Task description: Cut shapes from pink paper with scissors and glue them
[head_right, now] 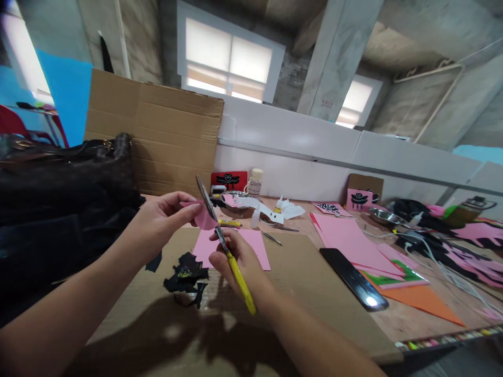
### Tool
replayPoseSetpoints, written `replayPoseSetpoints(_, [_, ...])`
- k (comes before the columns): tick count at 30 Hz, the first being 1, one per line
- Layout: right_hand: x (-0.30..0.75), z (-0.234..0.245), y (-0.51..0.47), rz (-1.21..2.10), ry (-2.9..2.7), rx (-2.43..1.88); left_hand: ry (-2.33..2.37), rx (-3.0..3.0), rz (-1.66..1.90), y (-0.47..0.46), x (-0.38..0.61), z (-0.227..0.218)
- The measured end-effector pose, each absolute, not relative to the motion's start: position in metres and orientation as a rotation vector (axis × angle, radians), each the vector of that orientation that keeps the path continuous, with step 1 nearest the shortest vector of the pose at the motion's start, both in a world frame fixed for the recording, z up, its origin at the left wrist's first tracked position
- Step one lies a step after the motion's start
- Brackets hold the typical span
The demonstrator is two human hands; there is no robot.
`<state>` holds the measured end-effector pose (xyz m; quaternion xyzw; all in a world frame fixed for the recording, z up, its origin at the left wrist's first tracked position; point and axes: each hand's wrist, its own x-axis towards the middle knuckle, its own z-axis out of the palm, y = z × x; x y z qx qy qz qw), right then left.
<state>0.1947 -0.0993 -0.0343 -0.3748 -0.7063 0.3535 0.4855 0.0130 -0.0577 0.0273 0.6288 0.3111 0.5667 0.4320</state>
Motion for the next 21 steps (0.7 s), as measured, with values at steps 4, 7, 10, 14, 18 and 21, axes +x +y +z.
replayPoseSetpoints(4, [0.1941,-0.0353,-0.0963,0.851,-1.729,-0.872,0.753,1.585,1.397,-0.0567,0.0129,0.0267])
replayPoseSetpoints(7, [0.1942,-0.0378,-0.0936,0.876,-1.715,-0.860,0.752,1.594,1.399,-0.0566,0.0126,0.0268])
replayPoseSetpoints(10, [0.1943,-0.0381,-0.0935,0.887,-1.728,-0.885,0.761,1.594,1.389,-0.0579,0.0123,0.0275])
replayPoseSetpoints(14, [0.1934,-0.0353,-0.0956,0.867,-1.747,-0.898,0.774,1.585,1.395,-0.0590,0.0129,0.0283])
replayPoseSetpoints(18, [0.1923,-0.0322,-0.0972,0.811,-1.771,-0.920,0.780,1.580,1.414,-0.0596,0.0137,0.0297])
replayPoseSetpoints(21, [0.1921,-0.0309,-0.0980,0.766,-1.782,-0.946,0.785,1.589,1.421,-0.0606,0.0139,0.0304])
